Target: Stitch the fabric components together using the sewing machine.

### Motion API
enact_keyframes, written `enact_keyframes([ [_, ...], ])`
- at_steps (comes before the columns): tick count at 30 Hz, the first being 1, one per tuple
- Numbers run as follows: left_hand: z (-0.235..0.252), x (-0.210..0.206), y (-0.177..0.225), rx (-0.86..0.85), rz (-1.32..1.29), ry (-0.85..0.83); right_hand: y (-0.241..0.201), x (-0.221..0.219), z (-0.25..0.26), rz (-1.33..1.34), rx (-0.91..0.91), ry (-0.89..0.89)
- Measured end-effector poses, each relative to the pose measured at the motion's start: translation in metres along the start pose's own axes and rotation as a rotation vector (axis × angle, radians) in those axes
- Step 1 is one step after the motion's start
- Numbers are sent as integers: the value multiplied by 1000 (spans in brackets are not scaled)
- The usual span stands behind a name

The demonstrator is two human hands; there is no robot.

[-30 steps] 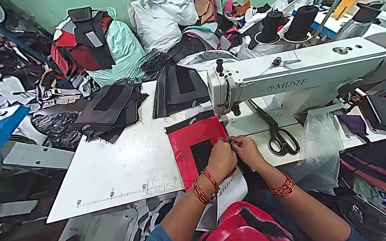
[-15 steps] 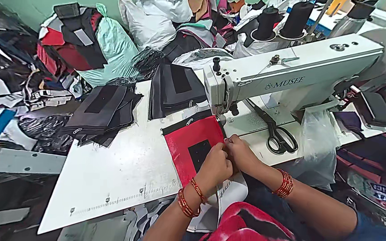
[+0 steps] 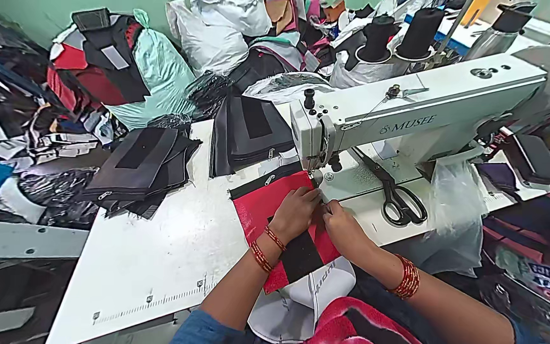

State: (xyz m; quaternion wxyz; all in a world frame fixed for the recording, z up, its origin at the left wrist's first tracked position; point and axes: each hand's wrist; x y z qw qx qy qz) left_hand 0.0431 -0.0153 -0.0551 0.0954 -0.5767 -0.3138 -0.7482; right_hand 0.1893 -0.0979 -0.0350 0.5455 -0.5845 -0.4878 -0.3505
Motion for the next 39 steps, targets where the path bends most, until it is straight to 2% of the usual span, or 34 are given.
enact_keyframes([
  [4, -12, 0, 6, 19, -29, -5, 0, 0, 0, -13, 5, 7],
  [10, -11, -7, -4, -35, -102, 91, 4, -3, 7, -8, 26, 73],
  [14, -5, 1, -13, 23, -149, 37, 7, -4, 21, -7, 23, 89],
  [17, 2, 4, -22, 37, -156, 46, 10, -7, 33, 15, 57, 171],
  [19, 8, 7, -28, 60, -156, 18, 10, -1, 41, 34, 41, 118],
  [24, 18, 10, -51, 9, -178, 54, 4, 23, 63, 68, -44, -146],
  [29, 22, 10, -64, -45, -177, 125, 2, 25, 76, 53, -65, -176],
  [33, 19, 6, -39, 73, -141, 113, 14, 17, 69, 172, -27, -43],
  [37, 3, 16, 27, 343, -155, -122, 44, 9, 30, 347, 62, 289],
  [38, -3, 17, 40, 369, -156, -157, 51, 12, 12, 406, 70, 296],
  [39, -8, 16, 51, 393, -162, -186, 57, 20, -8, 496, 70, 199],
])
Point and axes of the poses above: each hand's wrist, its own z-axis towards the middle knuckle, its own x-axis out of the back of the hand, y = z × x, and after that the axes turned 5 degrees about -z, right-handed
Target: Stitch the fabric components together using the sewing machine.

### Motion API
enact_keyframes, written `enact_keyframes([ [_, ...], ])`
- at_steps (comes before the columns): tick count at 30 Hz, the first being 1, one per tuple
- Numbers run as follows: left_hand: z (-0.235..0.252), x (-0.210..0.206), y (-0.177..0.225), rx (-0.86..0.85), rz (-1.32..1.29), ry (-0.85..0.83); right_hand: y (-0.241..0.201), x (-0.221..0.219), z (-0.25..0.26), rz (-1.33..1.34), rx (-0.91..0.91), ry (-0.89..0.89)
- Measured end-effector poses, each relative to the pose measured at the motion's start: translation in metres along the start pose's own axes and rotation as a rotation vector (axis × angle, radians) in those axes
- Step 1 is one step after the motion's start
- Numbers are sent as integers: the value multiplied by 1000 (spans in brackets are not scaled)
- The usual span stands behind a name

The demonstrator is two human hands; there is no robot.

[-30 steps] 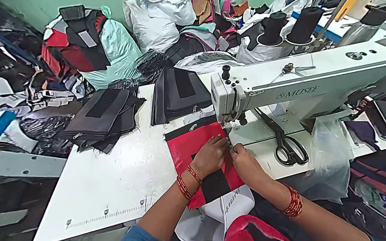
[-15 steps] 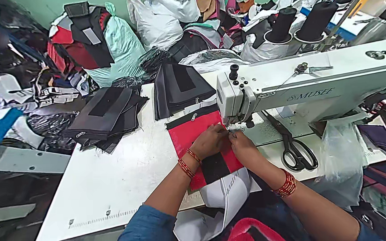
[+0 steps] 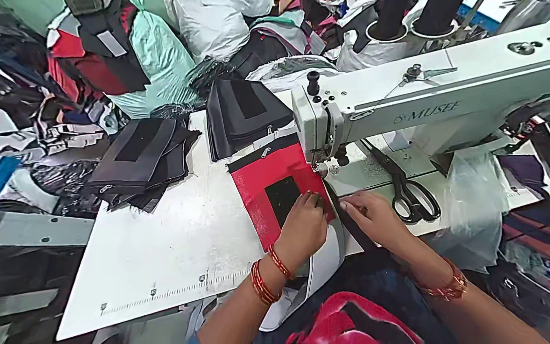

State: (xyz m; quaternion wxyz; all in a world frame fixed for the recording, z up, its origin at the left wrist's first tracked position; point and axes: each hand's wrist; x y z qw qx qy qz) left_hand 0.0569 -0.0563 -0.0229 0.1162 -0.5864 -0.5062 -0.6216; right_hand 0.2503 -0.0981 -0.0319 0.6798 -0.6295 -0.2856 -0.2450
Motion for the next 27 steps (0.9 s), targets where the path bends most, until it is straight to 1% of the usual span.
enact_keyframes([
  [1, -6, -2, 5, 26, -2, -23, -1, 13, -17, 109, -59, -167],
  [3, -9, -4, 10, 72, -9, -38, 2, 25, -43, 305, -143, -579],
  [4, -8, -4, 13, 90, -3, -44, 7, 21, -53, 350, -163, -731],
  [5, -7, -4, 15, 107, 16, -59, 14, 12, -62, 375, -191, -817],
  [6, -5, -3, 17, 116, 40, -73, 19, 0, -71, 406, -230, -821],
  [8, -3, -2, 22, 125, 103, -102, 29, -33, -87, 578, -301, -659],
  [10, -3, -2, 26, 132, 185, -146, 29, -61, -97, 846, -369, -508],
  [12, -3, -4, 30, 139, 289, -196, 22, -78, -101, 1046, -398, -445],
  [13, -3, -5, 31, 147, 332, -223, 19, -82, -101, 1090, -376, -439],
  [14, -2, -5, 32, 152, 359, -239, 16, -86, -101, 1087, -342, -441],
  [18, 1, -2, 38, 158, 450, -296, 8, -90, -96, 903, -271, -552],
  [20, 2, -4, 42, 152, 489, -276, 10, -88, -94, 883, -258, -585],
  [24, -3, -17, 38, 89, 526, -125, 14, -85, -95, 891, -264, -606],
  [27, -6, -27, 30, 5, 556, 12, 13, -84, -95, 891, -275, -608],
])
Point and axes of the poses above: each hand's wrist, its own z-axis towards the middle knuckle, its own x-axis out of the back of the hand, y = z × x, and after that the axes turned 5 degrees about -z, right-handed
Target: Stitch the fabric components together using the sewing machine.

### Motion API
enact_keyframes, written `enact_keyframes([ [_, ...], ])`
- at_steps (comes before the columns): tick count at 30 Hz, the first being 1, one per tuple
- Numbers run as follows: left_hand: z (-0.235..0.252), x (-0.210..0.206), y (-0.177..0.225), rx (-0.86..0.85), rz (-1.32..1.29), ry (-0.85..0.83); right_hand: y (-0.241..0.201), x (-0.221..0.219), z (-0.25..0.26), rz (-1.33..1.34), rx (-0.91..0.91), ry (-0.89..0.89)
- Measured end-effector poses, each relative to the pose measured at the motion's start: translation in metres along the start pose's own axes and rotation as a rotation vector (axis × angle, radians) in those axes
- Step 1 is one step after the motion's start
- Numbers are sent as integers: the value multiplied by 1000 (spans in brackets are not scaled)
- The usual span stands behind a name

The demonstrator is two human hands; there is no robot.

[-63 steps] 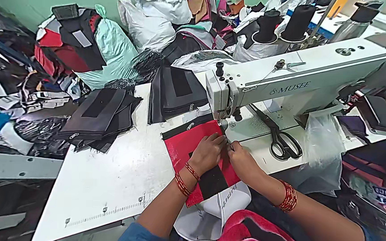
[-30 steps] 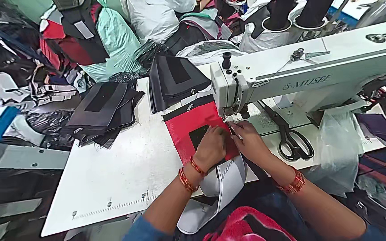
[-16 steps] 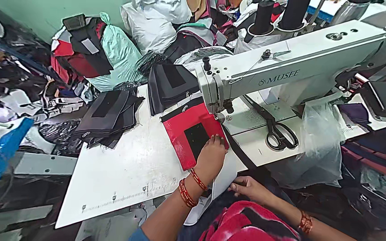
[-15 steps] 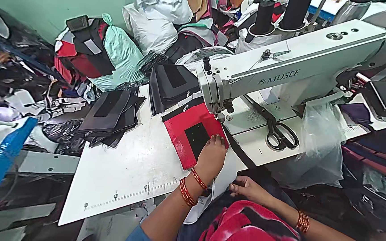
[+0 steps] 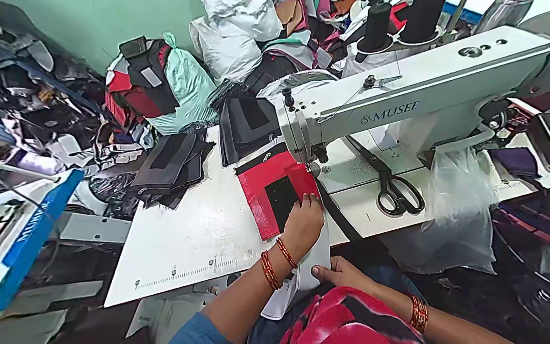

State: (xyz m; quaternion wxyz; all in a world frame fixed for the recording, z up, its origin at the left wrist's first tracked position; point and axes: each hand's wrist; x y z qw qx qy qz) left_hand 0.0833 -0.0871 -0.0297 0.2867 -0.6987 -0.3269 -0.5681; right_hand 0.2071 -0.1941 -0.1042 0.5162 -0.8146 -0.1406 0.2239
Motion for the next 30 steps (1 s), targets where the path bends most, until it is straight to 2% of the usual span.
enact_keyframes([
  [10, 2, -8, 1, -78, 43, 145, -2, 1, 0, -15, -1, -11],
  [16, 2, -19, 0, -109, 113, 291, -2, 1, 0, -20, 8, -7],
  [19, 0, -17, -1, -99, -47, 295, -6, -1, -5, -59, 18, 9],
  [22, -5, 1, 8, 57, -286, 114, -17, -2, -14, -261, 52, 44],
  [26, 5, 30, 29, 246, -348, -189, -38, -1, -24, -477, -2, 52],
  [30, 32, 47, 33, 440, -390, -330, -50, -3, -26, -607, -45, 44],
])
Point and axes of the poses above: each hand's wrist, its own z-axis towards the middle knuckle, its own x-axis out of the back of the hand, y = z × x, and after that the axes turned 5 degrees about -z, right-handed
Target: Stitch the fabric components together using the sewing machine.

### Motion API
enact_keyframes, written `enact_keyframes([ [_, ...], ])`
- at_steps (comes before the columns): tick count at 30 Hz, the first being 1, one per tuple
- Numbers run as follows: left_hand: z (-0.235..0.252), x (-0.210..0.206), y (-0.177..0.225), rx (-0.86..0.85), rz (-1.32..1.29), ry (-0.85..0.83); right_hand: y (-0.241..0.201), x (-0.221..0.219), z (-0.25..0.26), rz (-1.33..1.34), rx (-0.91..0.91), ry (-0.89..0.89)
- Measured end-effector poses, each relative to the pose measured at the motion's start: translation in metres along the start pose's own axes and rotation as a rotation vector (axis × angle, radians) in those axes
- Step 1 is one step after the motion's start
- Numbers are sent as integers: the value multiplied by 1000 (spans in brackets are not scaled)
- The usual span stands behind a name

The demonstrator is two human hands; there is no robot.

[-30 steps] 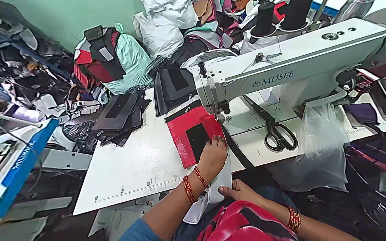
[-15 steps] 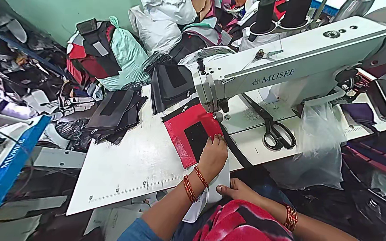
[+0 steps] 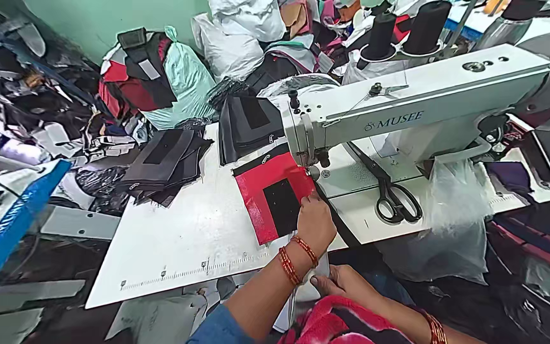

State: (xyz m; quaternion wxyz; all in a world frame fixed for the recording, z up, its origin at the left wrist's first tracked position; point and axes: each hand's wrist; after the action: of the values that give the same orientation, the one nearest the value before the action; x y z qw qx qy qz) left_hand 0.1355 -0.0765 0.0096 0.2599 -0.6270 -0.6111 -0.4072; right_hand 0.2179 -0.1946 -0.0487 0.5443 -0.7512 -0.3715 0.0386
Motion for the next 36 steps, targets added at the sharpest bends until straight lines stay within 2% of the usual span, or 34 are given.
enact_keyframes([
  [3, 9, 9, 1, 4, 8, -32, -5, 6, -1, -42, 0, -18],
  [8, 15, 6, -25, -139, -88, 6, -19, 48, -6, -210, -24, -72],
  [10, 18, 3, -38, -189, -159, 32, -27, 76, 1, -266, -76, 53],
  [11, 19, 1, -42, -214, -198, 54, -30, 87, 11, -286, -119, 182],
  [13, 18, -5, -48, -252, -275, 108, -28, 100, 46, -353, -138, 437],
  [14, 18, -8, -50, -269, -308, 136, -25, 103, 66, -366, -134, 496],
  [16, 19, -11, -54, -306, -359, 185, -23, 100, 100, -366, -129, 558],
  [19, 19, -16, -62, -371, -418, 240, -34, 89, 119, -376, -183, 598],
  [22, 18, -18, -66, -395, -467, 266, -34, 87, 117, -248, -188, 659],
  [28, 20, -27, -72, -427, -552, 323, -12, 80, 98, 8, -80, 719],
  [36, 20, -30, -74, -449, -543, 363, -8, 64, 95, 70, 41, 720],
])
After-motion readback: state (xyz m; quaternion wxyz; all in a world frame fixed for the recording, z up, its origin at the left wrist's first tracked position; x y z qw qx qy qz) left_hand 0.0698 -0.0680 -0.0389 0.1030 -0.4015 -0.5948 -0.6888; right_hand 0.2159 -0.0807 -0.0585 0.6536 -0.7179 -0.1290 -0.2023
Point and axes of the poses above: each hand's wrist, its own z-axis towards the middle knuckle, its own x-axis out of the back of the hand, y = z × x, and after that the axes turned 5 degrees about -z, right-handed
